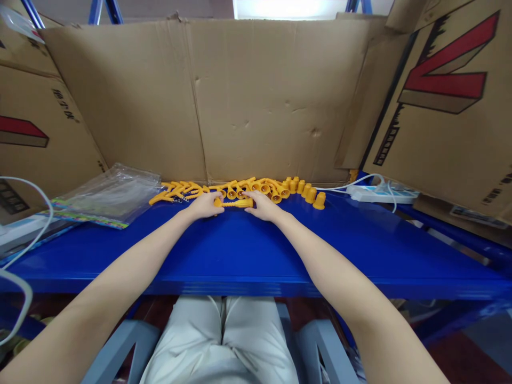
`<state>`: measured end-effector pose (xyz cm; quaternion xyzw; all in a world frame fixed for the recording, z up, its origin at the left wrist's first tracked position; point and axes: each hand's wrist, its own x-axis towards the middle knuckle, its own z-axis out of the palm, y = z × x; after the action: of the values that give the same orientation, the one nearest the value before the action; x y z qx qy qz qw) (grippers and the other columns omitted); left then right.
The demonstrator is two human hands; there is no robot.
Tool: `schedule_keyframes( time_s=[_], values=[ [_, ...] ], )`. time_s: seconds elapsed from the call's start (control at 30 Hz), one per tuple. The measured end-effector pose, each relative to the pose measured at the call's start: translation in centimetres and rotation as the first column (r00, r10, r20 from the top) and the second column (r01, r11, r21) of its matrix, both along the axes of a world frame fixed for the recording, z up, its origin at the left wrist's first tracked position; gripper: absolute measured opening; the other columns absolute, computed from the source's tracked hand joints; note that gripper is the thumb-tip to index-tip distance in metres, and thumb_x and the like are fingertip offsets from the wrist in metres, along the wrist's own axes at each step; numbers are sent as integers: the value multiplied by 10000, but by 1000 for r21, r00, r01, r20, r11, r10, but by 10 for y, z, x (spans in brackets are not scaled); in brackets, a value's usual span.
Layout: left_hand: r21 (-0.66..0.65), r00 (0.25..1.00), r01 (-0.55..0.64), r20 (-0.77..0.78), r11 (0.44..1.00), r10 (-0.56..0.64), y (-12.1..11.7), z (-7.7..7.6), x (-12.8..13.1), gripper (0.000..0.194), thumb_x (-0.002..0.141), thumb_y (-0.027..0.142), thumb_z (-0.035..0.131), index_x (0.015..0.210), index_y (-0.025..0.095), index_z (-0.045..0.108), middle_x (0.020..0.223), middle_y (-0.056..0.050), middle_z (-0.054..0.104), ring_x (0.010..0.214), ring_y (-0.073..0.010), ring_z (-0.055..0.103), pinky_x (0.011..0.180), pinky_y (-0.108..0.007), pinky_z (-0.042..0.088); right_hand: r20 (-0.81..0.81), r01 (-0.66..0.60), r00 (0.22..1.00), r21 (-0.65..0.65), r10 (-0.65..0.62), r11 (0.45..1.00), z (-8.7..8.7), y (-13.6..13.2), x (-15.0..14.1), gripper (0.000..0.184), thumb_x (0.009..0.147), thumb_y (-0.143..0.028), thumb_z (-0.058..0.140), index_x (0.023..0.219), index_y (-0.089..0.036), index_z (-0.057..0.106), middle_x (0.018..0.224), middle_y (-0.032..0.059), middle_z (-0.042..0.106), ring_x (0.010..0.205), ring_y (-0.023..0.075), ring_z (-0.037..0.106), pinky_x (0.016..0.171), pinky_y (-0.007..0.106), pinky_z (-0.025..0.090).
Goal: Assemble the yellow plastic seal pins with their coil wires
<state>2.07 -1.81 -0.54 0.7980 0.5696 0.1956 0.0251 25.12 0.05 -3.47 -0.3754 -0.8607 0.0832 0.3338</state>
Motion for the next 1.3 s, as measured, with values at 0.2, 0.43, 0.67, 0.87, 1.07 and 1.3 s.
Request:
schedule_keyframes(
  time_s=[0.2, 0.43, 0.67, 0.87, 1.07, 1.3],
  values=[
    [22, 998, -12, -65, 1000, 14, -1, 4, -3, 223, 684, 331, 583, 876, 228, 625, 762, -23, 684, 798, -220, 638, 685, -279, 433, -269, -105, 963, -316, 17, 943, 4, -1, 5, 354, 760, -132, 685, 1087, -168, 555, 1049, 72, 657, 894, 150, 682, 854, 343, 552],
    [49, 996, -28, -82, 998, 32, -5, 6, 0, 289, 698, 337, 576, 964, 240, 638, 828, -33, 702, 845, -235, 651, 708, -290, 452, -336, -147, 940, -575, -68, 805, 17, -17, 3, 447, 865, -545, 575, 671, -142, 562, 637, 68, 683, 432, 80, 574, 437, 185, 454],
    [42, 999, -43, -29, 998, 44, -4, 4, 5, 304, 698, 318, 577, 984, 229, 627, 808, -44, 700, 808, -241, 644, 718, -314, 455, -310, -29, 910, -712, -276, 702, 24, -24, -3, 548, 922, -637, 376, 732, -158, 564, 500, 50, 621, 277, 69, 415, 273, 188, 278],
    [31, 998, -64, -15, 998, 64, -2, 4, 3, 271, 699, 311, 583, 955, 234, 623, 836, -41, 705, 818, -233, 645, 730, -309, 455, -461, -219, 866, -697, -192, 683, 25, -25, 2, 366, 839, -291, 695, 1122, -185, 489, 802, 39, 724, 460, 96, 598, 453, 205, 491],
    [60, 997, -53, -50, 997, 56, -2, 4, 2, 318, 706, 384, 609, 980, 223, 620, 891, -61, 708, 876, -261, 648, 743, -325, 462, -476, -227, 860, -678, -183, 699, 22, -24, 3, 197, 875, -209, 643, 1012, -165, 509, 787, 48, 731, 447, 78, 583, 434, 182, 467],
    [75, 997, -35, -68, 997, 40, -3, 3, 2, 343, 733, 482, 611, 967, 233, 616, 815, -25, 707, 824, -218, 656, 735, -294, 461, -443, -209, 879, -689, -175, 693, 22, -22, 2, 173, 900, -310, 622, 920, -143, 579, 774, 68, 731, 458, 71, 594, 426, 156, 476]
  ],
)
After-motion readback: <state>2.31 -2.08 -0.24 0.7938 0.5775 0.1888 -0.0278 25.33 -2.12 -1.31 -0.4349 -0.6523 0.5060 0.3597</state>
